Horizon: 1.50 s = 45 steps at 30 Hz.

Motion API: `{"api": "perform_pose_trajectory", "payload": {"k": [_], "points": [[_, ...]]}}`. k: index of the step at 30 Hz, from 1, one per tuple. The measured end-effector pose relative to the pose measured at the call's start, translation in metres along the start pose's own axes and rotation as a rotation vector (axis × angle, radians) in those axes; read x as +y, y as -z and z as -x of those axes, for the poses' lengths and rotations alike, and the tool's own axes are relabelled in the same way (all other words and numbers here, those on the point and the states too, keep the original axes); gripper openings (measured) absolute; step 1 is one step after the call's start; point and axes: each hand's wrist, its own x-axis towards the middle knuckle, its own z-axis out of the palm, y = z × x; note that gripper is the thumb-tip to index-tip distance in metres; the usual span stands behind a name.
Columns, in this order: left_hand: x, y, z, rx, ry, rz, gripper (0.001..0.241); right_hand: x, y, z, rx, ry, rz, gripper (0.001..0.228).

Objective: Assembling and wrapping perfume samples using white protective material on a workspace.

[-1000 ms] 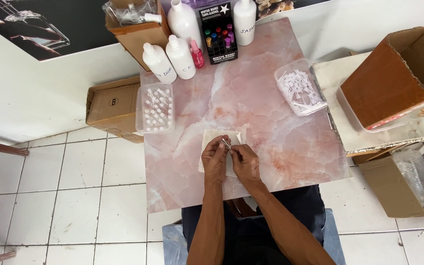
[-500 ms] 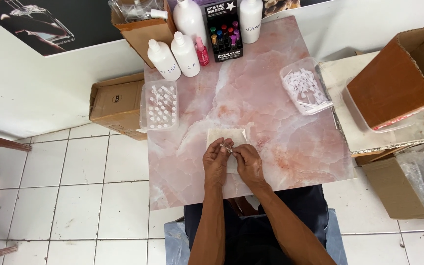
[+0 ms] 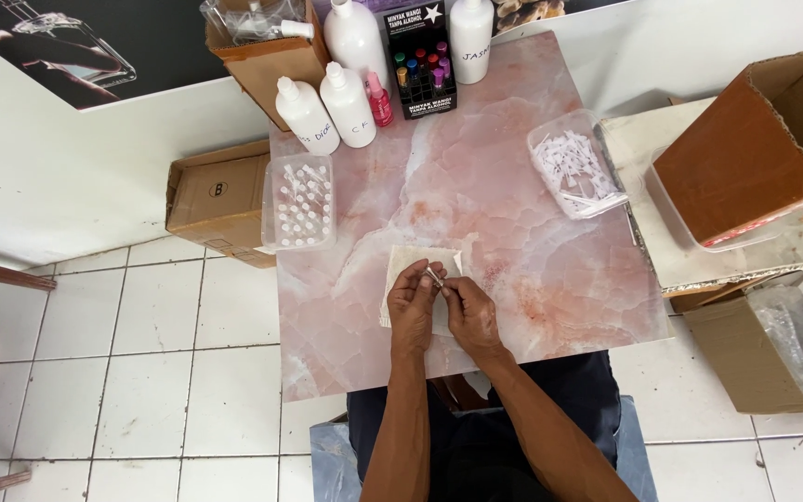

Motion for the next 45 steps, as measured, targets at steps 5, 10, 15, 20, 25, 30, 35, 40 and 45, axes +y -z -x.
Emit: {"api": "perform_pose_trajectory", "payload": {"k": [5,10,15,20,25,30,35,40,45], "points": [[-0.011,0.011,-0.006,-0.029,0.003,-0.01,0.037,-0.005,-0.001,-0.002,0.024,0.024,0.01,0.006],[-0.021,0.013,-0.011,0.037,-0.026,-0.108,0.042,-0.009,0.003,-0.005,0.023,0.043,-0.019,0.011],[-0.011,0.006,-0.007,0.091,-0.041,-0.081,0.036,-0.005,0.002,-0.004,0.012,0.07,-0.024,0.013],[-0.005,0.0,0.0,0.077,0.007,-0.007,0.026,-0.002,0.003,-0.005,0.013,0.072,-0.027,0.012],[-0.019,0.007,-0.005,0.09,-0.012,0.007,0.031,-0.005,0.002,-0.005,0.022,0.025,-0.044,0.009],[-0.01,-0.001,-0.002,0.124,-0.024,0.006,0.024,-0.003,0.001,-0.003,0.018,0.008,-0.04,0.007],[-0.011,0.0,-0.001,0.115,0.013,0.048,0.025,-0.007,0.002,-0.003,0.024,-0.007,-0.046,0.004],[-0.024,0.012,-0.008,0.159,-0.006,0.024,0.03,-0.007,-0.001,-0.004,0.025,0.001,-0.064,0.005],[-0.007,-0.002,0.0,0.113,0.041,0.118,0.019,-0.013,0.002,-0.005,0.034,0.014,-0.04,0.002]]}}
